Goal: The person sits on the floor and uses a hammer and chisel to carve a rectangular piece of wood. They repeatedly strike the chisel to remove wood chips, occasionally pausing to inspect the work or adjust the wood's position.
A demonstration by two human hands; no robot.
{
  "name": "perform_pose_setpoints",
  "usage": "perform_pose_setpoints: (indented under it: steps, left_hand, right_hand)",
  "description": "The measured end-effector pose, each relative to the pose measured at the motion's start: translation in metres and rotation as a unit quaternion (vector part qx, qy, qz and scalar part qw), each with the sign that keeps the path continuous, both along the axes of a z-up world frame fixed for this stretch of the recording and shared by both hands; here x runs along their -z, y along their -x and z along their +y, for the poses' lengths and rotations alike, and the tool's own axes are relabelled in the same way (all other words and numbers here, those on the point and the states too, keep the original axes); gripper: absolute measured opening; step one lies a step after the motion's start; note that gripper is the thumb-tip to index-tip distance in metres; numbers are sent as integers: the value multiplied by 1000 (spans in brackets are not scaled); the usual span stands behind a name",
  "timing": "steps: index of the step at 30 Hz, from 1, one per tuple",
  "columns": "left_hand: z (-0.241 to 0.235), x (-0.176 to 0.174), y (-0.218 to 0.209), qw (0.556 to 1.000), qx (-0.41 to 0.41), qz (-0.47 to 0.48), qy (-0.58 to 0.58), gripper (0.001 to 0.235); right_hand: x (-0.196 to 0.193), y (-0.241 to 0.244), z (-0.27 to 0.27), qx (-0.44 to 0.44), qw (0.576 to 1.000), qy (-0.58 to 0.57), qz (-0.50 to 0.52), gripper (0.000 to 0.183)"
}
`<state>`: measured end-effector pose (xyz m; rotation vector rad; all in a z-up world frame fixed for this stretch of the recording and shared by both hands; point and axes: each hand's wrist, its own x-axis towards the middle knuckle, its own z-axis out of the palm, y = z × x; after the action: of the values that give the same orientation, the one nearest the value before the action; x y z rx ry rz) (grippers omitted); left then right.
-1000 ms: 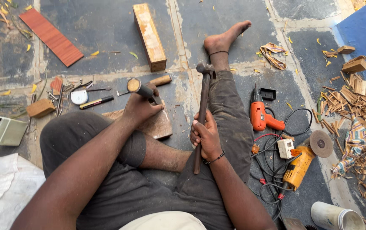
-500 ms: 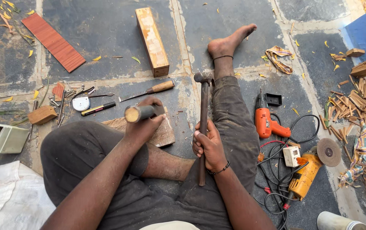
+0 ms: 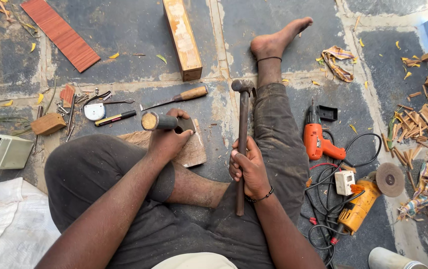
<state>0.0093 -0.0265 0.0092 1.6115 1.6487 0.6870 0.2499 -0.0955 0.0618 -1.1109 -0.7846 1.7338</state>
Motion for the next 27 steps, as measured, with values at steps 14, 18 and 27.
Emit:
perform_pose_setpoints:
  steps: [14, 18, 27]
  left_hand:
    - [0, -3, 1, 999, 32, 11, 16, 49]
    - [-1, -5, 0, 999, 36, 16, 29, 48]
    - [5, 6, 3, 999, 21, 6, 24, 50]
  right_hand:
    - [2, 0, -1, 1, 1000, -18, -13, 13]
    - [3, 1, -1, -2, 1000, -21, -19, 13]
    - [-9, 7, -2, -7, 997, -50, -52, 13]
